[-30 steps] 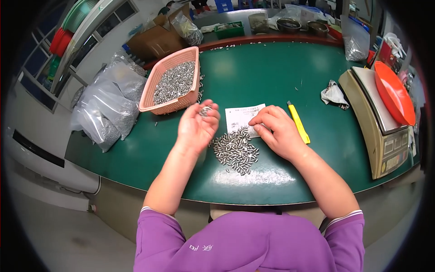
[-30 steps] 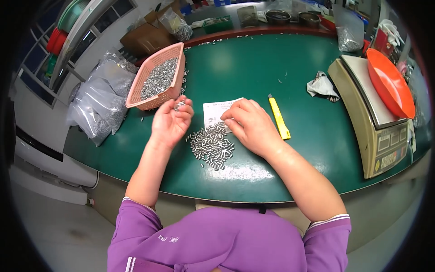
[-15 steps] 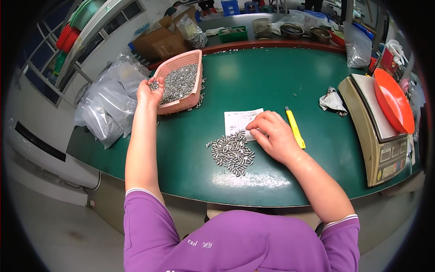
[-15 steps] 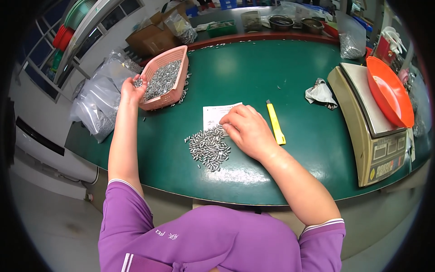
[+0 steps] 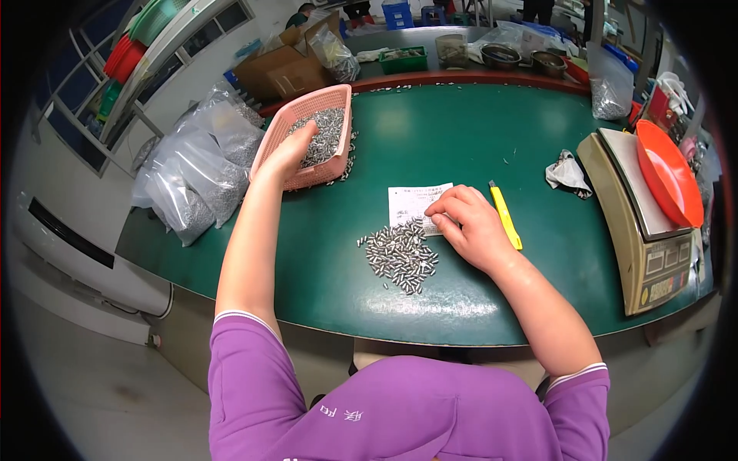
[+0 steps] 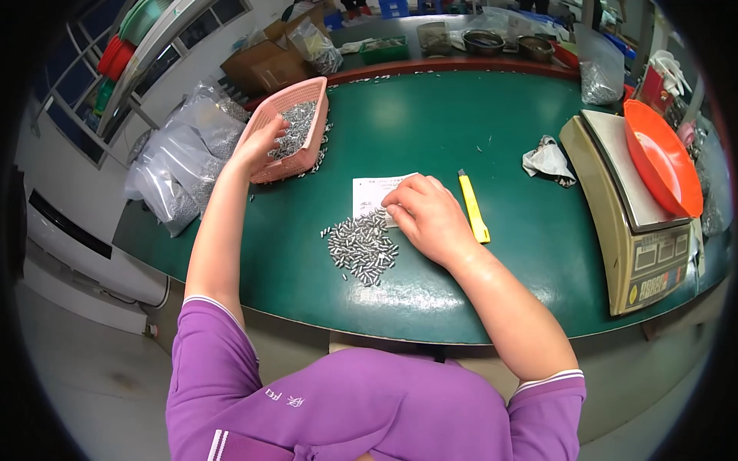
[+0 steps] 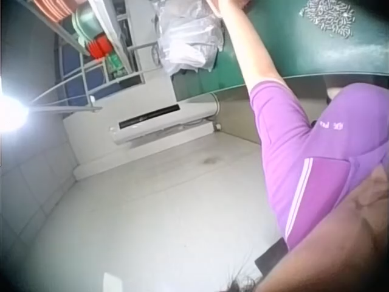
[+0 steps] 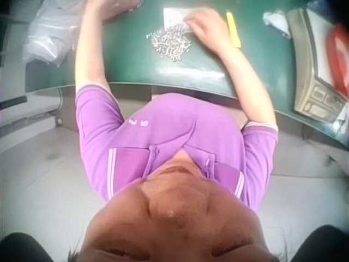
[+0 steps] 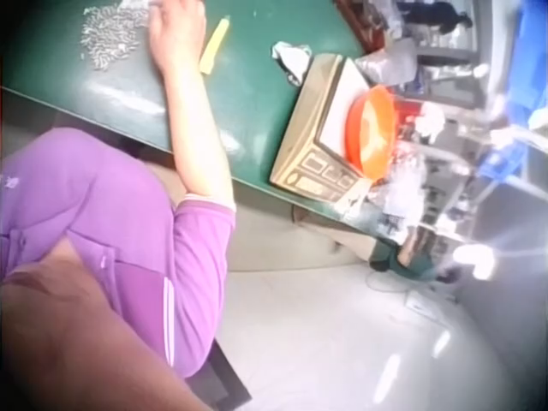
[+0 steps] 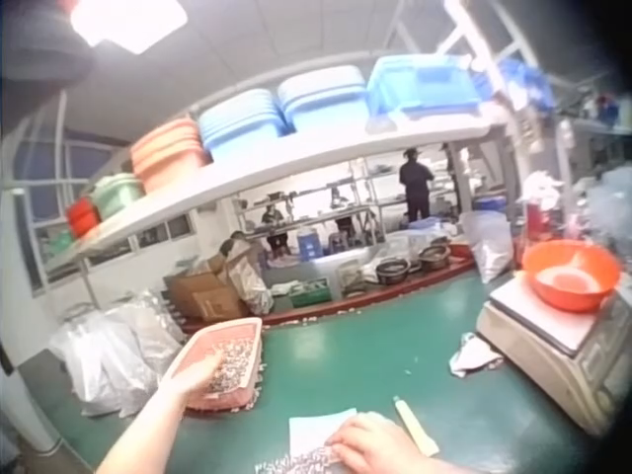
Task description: Inspecting and sorting small metal fasteners at a workstation.
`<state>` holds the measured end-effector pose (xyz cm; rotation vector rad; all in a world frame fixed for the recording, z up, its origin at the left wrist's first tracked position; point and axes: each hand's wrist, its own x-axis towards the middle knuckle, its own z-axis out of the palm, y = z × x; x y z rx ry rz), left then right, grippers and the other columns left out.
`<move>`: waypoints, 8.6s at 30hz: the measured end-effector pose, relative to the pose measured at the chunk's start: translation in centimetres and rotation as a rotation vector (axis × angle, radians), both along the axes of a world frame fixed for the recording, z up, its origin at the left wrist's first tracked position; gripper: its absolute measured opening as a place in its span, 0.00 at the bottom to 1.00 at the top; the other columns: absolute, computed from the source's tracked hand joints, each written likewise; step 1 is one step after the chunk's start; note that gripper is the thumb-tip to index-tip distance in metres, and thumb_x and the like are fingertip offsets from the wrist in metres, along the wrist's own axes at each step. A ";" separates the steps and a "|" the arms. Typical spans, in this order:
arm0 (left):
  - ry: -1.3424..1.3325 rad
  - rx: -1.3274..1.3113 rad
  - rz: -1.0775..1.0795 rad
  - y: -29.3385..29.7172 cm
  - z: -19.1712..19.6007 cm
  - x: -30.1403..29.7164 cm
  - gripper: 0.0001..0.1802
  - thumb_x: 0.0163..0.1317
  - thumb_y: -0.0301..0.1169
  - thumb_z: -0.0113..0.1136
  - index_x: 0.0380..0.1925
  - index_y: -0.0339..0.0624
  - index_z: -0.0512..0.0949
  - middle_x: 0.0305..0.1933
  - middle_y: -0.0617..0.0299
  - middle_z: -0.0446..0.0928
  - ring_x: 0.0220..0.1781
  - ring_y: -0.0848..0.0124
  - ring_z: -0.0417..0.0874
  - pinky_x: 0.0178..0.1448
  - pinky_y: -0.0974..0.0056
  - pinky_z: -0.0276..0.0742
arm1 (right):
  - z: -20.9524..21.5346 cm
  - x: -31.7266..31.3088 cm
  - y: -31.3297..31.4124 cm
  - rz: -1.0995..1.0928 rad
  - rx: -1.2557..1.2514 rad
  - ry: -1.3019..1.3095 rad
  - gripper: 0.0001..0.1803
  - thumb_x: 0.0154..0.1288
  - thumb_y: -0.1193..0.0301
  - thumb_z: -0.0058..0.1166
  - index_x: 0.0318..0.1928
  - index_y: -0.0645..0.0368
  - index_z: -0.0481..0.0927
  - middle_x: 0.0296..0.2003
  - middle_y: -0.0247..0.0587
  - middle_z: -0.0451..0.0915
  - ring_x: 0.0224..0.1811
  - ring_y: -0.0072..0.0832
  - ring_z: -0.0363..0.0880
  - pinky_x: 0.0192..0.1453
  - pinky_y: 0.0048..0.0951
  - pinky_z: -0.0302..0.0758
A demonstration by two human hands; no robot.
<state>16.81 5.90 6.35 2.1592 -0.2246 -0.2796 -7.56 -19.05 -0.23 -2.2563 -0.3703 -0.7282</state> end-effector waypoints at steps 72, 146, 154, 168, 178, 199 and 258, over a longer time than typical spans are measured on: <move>0.573 -0.759 -0.602 -7.1 -5.7 -16.3 0.09 0.64 0.28 0.58 0.42 0.38 0.72 0.36 0.62 0.76 0.32 0.78 0.77 0.34 0.75 0.75 | 1.2 -0.7 0.0 0.170 0.385 0.165 0.05 0.58 0.74 0.59 0.36 0.58 0.79 0.35 0.33 0.74 0.40 0.23 0.73 0.43 0.25 0.71; -0.447 0.095 -0.577 -7.0 -6.4 -14.8 0.09 0.57 0.24 0.52 0.35 0.40 0.81 0.37 0.52 0.76 0.42 0.57 0.79 0.49 0.60 0.75 | -1.7 0.6 -0.5 -0.294 -0.041 0.224 0.23 0.55 0.74 0.58 0.54 0.57 0.72 0.38 0.41 0.75 0.38 0.35 0.76 0.47 0.34 0.74; -0.440 0.134 -0.332 -5.0 -5.8 -12.3 0.09 0.56 0.27 0.52 0.35 0.35 0.77 0.37 0.50 0.76 0.40 0.58 0.79 0.47 0.61 0.74 | -0.9 0.8 0.3 -0.248 0.240 0.378 0.33 0.54 0.78 0.58 0.62 0.57 0.67 0.35 0.35 0.73 0.32 0.22 0.73 0.39 0.25 0.75; -0.101 0.425 -0.565 -2.6 -3.4 -12.8 0.10 0.57 0.26 0.51 0.39 0.37 0.72 0.26 0.60 0.74 0.30 0.71 0.74 0.37 0.66 0.71 | -1.0 0.8 0.9 -0.233 0.219 0.353 0.15 0.55 0.76 0.58 0.45 0.59 0.75 0.34 0.39 0.75 0.33 0.30 0.77 0.40 0.30 0.75; -0.172 0.415 -0.609 -3.1 -3.6 -13.3 0.08 0.57 0.26 0.50 0.37 0.36 0.72 0.30 0.53 0.76 0.33 0.61 0.77 0.41 0.61 0.73 | -1.8 1.3 1.4 -0.104 0.253 0.355 0.16 0.57 0.78 0.58 0.47 0.60 0.76 0.34 0.34 0.77 0.32 0.19 0.73 0.40 0.21 0.74; -0.113 0.525 -0.486 -1.2 -2.7 -12.1 0.09 0.58 0.30 0.53 0.35 0.36 0.76 0.33 0.53 0.79 0.35 0.63 0.79 0.42 0.62 0.74 | -2.3 1.9 0.8 -0.104 0.374 0.264 0.17 0.62 0.71 0.54 0.51 0.61 0.74 0.36 0.40 0.76 0.36 0.27 0.77 0.45 0.28 0.75; -0.129 0.316 -0.416 0.4 -3.9 -15.4 0.08 0.58 0.23 0.54 0.37 0.34 0.72 0.29 0.65 0.72 0.31 0.78 0.70 0.39 0.71 0.71 | -1.6 -0.1 1.2 -0.047 0.019 0.127 0.10 0.55 0.78 0.52 0.39 0.60 0.80 0.36 0.47 0.78 0.43 0.44 0.77 0.48 0.39 0.74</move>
